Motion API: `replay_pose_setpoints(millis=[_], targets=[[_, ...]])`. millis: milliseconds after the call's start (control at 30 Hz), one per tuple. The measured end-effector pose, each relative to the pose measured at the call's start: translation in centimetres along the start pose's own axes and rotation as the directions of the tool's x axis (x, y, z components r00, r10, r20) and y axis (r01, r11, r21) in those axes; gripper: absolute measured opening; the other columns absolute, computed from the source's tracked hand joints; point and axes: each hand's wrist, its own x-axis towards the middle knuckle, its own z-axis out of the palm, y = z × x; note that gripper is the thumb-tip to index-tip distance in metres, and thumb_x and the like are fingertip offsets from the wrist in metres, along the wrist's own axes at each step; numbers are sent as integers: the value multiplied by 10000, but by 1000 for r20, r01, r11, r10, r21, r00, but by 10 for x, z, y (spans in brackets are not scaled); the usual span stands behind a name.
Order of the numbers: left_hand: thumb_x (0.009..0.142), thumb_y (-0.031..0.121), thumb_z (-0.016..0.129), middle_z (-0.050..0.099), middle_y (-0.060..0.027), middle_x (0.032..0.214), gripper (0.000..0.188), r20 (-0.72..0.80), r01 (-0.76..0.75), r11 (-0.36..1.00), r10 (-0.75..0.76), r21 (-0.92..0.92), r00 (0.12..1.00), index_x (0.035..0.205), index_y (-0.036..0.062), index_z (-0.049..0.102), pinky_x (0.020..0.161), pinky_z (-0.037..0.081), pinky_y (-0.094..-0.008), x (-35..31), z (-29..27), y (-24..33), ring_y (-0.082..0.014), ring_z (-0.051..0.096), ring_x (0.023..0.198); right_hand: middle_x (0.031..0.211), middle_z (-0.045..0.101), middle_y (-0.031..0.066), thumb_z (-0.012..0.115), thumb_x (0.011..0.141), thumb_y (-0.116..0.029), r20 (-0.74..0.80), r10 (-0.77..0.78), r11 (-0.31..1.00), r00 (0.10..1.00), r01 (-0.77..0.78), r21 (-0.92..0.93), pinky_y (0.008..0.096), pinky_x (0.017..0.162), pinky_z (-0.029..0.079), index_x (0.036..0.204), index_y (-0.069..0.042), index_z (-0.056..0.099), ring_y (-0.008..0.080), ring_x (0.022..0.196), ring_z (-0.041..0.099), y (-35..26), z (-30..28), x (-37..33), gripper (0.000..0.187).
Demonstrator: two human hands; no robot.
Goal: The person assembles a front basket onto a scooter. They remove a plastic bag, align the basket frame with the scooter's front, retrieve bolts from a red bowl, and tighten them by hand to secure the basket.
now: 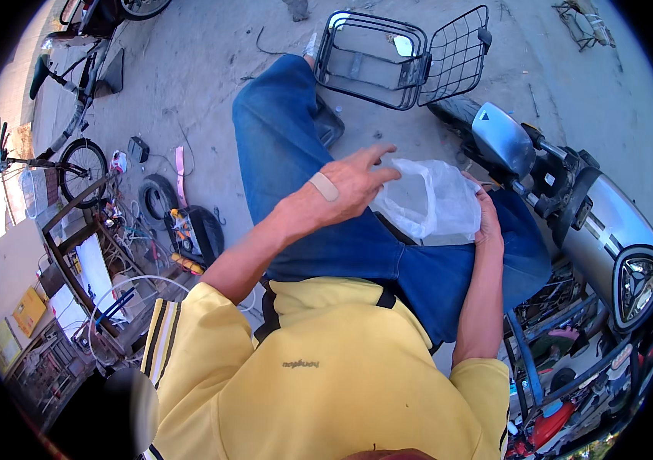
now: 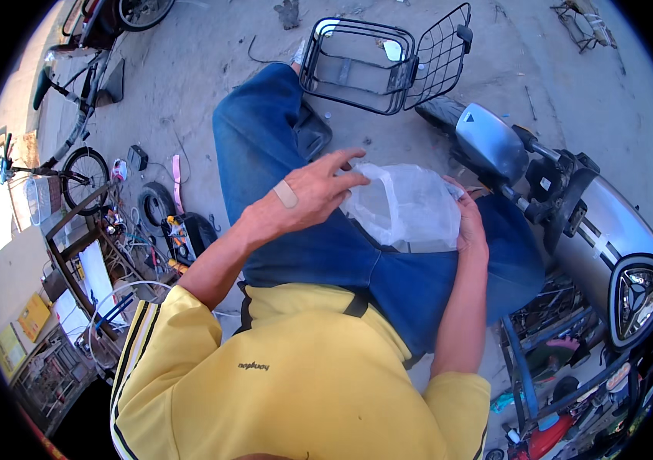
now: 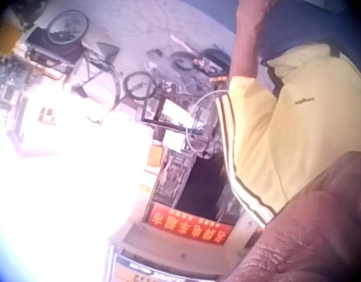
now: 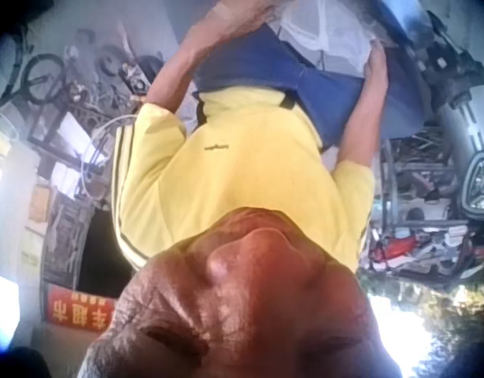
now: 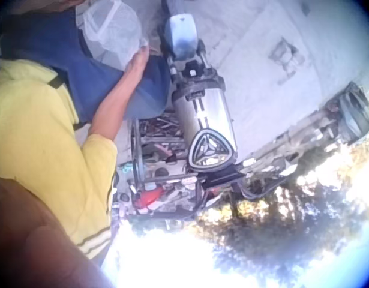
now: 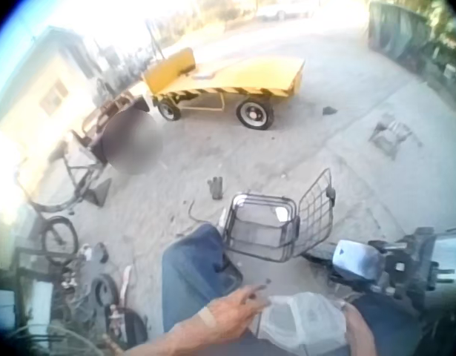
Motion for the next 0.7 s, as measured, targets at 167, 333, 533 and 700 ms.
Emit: replay_pose_setpoints(millis=[167,333,533,700], targets=[[919,27,640,554,-150,1398,345,-325,171,965,-99,200,941,1261,77,645,1040,496,-420,12,-73,-80,-352,570,1272,1233,682,145,615,956,26,-32,55,989,998,-59,-134,366,957,572,1349,2,579,244,1076,694,21,-19,64,395],[917,40,635,620,-122,1314,248,-436,303,927,-183,223,881,1158,66,687,1025,488,-413,-11,-84,-152,-330,603,1219,1314,627,154,558,970,55,-53,91,996,994,-92,-19,392,1061,503,1404,-8,520,258,1188,633,56,-5,128,440],[919,10,635,693,-101,1167,159,-436,355,933,-294,64,851,1065,16,699,967,502,-332,4,-84,-161,-252,670,1085,1318,605,130,549,981,38,-67,139,989,988,-142,-39,425,1051,499,1425,-38,501,261,1220,594,98,31,185,454],[903,-26,627,701,-121,1107,145,-393,366,929,-319,51,863,1030,-3,693,937,510,-325,11,-95,-165,-238,681,1038,1333,597,123,531,990,23,-148,136,991,980,-136,7,420,995,526,1411,-26,494,257,1182,613,135,79,211,425]])
